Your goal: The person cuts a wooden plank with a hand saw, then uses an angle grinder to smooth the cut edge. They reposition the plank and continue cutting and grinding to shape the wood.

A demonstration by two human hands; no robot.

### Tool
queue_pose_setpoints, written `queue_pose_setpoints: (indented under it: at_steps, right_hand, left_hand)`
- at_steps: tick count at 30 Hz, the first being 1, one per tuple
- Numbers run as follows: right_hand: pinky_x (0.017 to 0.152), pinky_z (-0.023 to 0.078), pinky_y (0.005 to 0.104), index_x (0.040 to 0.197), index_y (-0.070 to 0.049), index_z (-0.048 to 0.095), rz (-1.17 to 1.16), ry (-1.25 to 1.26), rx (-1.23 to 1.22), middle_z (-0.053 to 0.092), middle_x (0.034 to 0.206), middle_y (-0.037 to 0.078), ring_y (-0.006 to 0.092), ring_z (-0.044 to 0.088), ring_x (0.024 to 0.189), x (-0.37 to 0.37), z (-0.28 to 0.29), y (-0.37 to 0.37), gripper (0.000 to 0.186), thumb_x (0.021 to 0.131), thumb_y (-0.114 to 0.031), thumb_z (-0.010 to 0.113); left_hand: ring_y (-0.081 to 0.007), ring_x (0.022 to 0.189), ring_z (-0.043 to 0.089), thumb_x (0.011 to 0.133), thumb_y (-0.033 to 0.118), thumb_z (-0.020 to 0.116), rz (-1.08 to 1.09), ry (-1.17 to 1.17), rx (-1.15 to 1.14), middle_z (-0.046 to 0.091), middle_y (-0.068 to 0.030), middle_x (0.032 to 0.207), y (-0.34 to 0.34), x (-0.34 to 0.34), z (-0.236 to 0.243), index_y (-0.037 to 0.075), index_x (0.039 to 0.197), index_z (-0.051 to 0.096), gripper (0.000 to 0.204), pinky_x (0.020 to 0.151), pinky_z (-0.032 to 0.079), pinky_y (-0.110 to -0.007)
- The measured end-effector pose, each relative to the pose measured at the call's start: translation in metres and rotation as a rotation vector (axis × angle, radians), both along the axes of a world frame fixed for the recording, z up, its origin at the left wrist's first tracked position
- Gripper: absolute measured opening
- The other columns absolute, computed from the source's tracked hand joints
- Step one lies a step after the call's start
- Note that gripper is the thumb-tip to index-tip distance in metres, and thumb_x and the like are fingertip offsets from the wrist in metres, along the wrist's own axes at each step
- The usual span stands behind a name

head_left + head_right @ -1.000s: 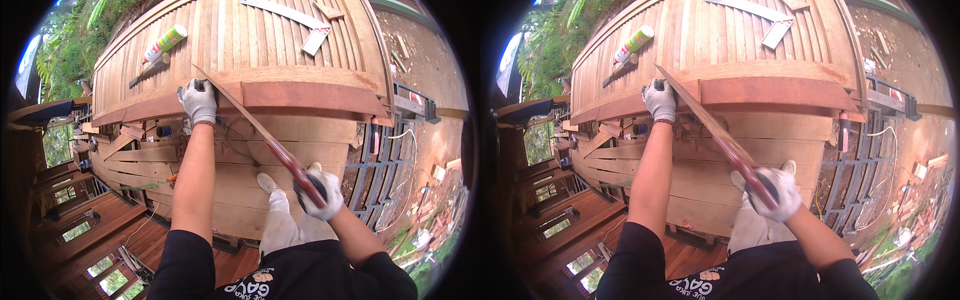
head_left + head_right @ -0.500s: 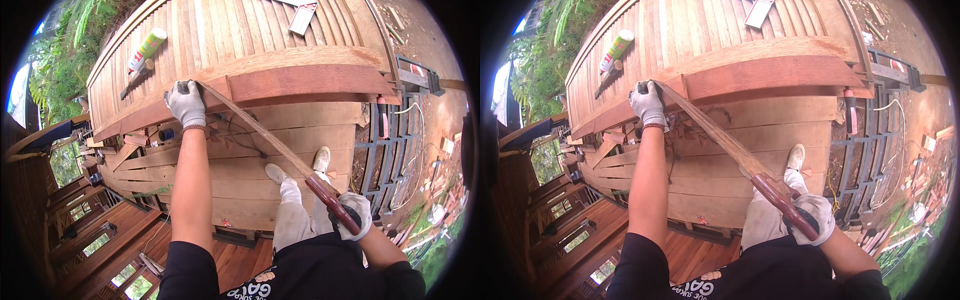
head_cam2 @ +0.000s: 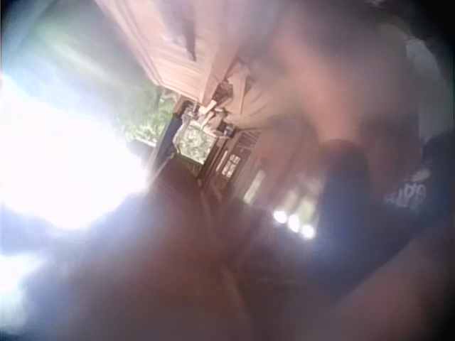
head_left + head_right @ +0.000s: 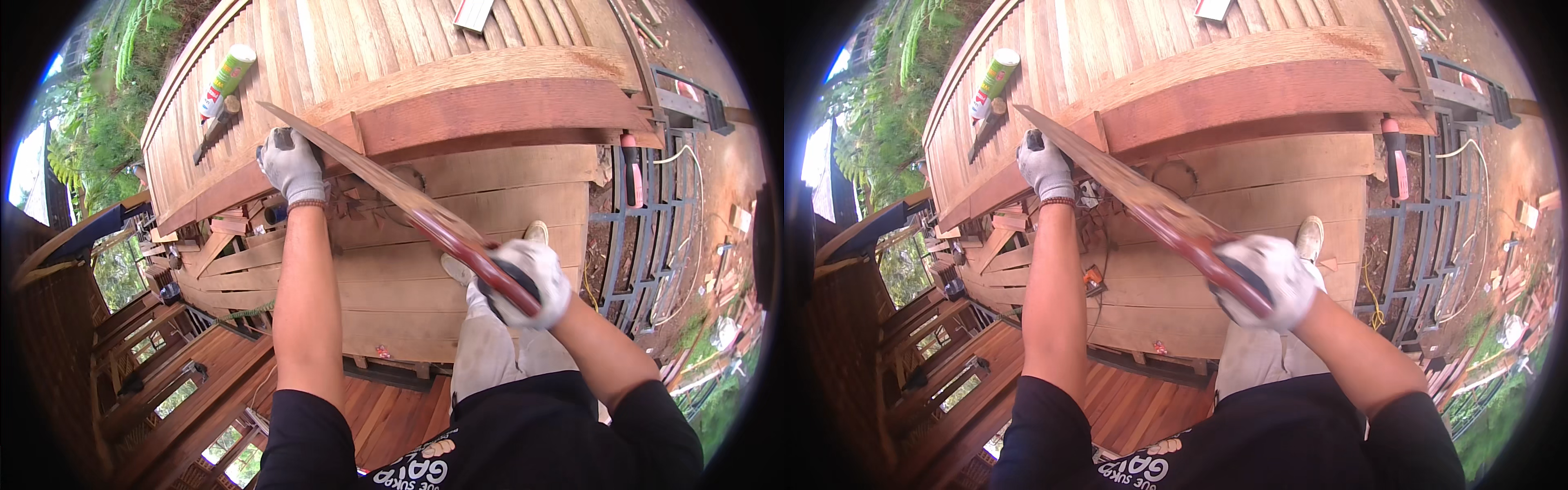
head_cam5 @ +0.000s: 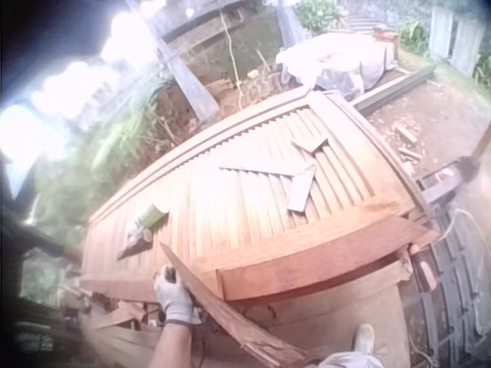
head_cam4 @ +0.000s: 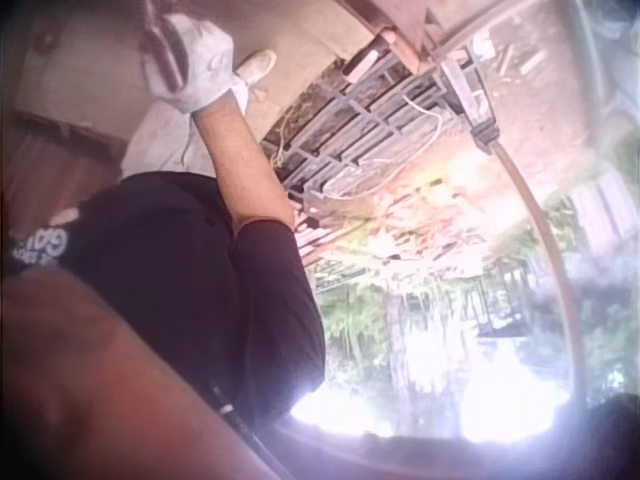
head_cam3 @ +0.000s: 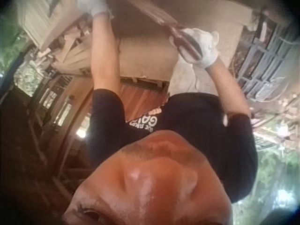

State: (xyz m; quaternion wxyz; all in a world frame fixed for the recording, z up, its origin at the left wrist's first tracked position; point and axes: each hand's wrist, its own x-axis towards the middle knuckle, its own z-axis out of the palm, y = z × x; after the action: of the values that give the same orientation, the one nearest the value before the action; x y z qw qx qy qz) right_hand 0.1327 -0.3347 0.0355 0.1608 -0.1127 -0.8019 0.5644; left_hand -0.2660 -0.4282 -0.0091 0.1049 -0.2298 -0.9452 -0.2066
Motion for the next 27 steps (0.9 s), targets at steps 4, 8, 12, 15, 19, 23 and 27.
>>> queue_pose_setpoints:
  at_steps: [4, 8, 12, 15, 19, 23, 27]
  right_hand:
    - [0.065, 0.056, 0.0424, 0.104, -0.006, 0.071, -0.097, 0.023, -0.022, 0.067, 0.079, 0.008, 0.0309, 0.068, 0.070, 0.048, -0.007, -0.022, 0.039, 0.067, -0.006, 0.080]
    - [0.067, 0.057, 0.0403, 0.094, -0.005, 0.072, -0.022, -0.139, 0.011, 0.070, 0.083, 0.012, 0.0313, 0.069, 0.070, 0.084, 0.021, -0.012, 0.027, 0.068, -0.006, 0.078]
    - [0.072, 0.056, 0.0423, 0.102, -0.008, 0.070, -0.033, -0.017, -0.011, 0.070, 0.086, 0.010, 0.0346, 0.067, 0.075, -0.021, 0.006, -0.004, 0.033, 0.071, -0.013, 0.079]
    - [0.067, 0.055, 0.0417, 0.096, -0.008, 0.072, -0.001, -0.090, -0.007, 0.070, 0.084, 0.012, 0.0335, 0.067, 0.072, 0.022, 0.019, -0.014, 0.023, 0.073, -0.011, 0.076]
    - [0.064, 0.056, 0.0372, 0.095, -0.007, 0.072, -0.200, -0.504, -0.471, 0.069, 0.076, 0.012, 0.0308, 0.070, 0.067, 0.097, 0.026, -0.022, 0.018, 0.078, -0.013, 0.073]
    - [0.061, 0.053, 0.0345, 0.092, -0.003, 0.068, -0.094, -0.229, -0.094, 0.068, 0.075, 0.012, 0.0272, 0.069, 0.065, -0.022, 0.024, -0.012, 0.009, 0.087, -0.011, 0.069]
    - [0.059, 0.051, 0.0341, 0.095, -0.005, 0.070, -0.096, -0.342, 0.005, 0.069, 0.076, 0.010, 0.0250, 0.066, 0.062, 0.017, 0.028, -0.017, 0.021, 0.090, -0.025, 0.065]
  left_hand:
    - [-0.0361, 0.099, 0.059, 0.088, 0.028, 0.069, 0.021, -0.015, 0.019, 0.069, -0.0162, 0.092, -0.009, 0.005, 0.002, 0.005, 0.089, 0.069, 0.023, 0.093, 0.046, -0.046]
    - [-0.0366, 0.101, 0.059, 0.088, 0.029, 0.069, 0.002, 0.019, 0.001, 0.069, -0.0163, 0.094, -0.007, 0.006, 0.004, 0.005, 0.087, 0.069, 0.024, 0.094, 0.045, -0.047]
    - [-0.0382, 0.102, 0.059, 0.088, 0.031, 0.067, -0.007, 0.041, -0.017, 0.070, -0.0163, 0.093, -0.001, 0.004, 0.003, 0.006, 0.086, 0.069, 0.025, 0.100, 0.043, -0.048]
    - [-0.0377, 0.102, 0.060, 0.087, 0.033, 0.066, 0.050, 0.107, -0.019, 0.072, -0.0151, 0.091, -0.014, 0.003, -0.002, 0.007, 0.084, 0.070, 0.026, 0.105, 0.041, -0.047]
    - [-0.0318, 0.100, 0.064, 0.087, 0.037, 0.063, -0.002, 0.132, 0.029, 0.073, -0.0119, 0.092, -0.002, 0.008, 0.009, 0.011, 0.079, 0.070, 0.028, 0.116, 0.034, -0.046]
    - [-0.0317, 0.105, 0.064, 0.088, 0.038, 0.061, 0.001, 0.047, -0.037, 0.074, -0.0091, 0.100, 0.001, 0.013, 0.016, 0.013, 0.087, 0.073, 0.028, 0.111, 0.037, -0.045]
    - [-0.0315, 0.112, 0.062, 0.088, 0.041, 0.062, 0.087, -0.012, -0.038, 0.074, -0.0097, 0.105, -0.009, 0.018, 0.019, 0.014, 0.089, 0.073, 0.029, 0.111, 0.037, -0.046]
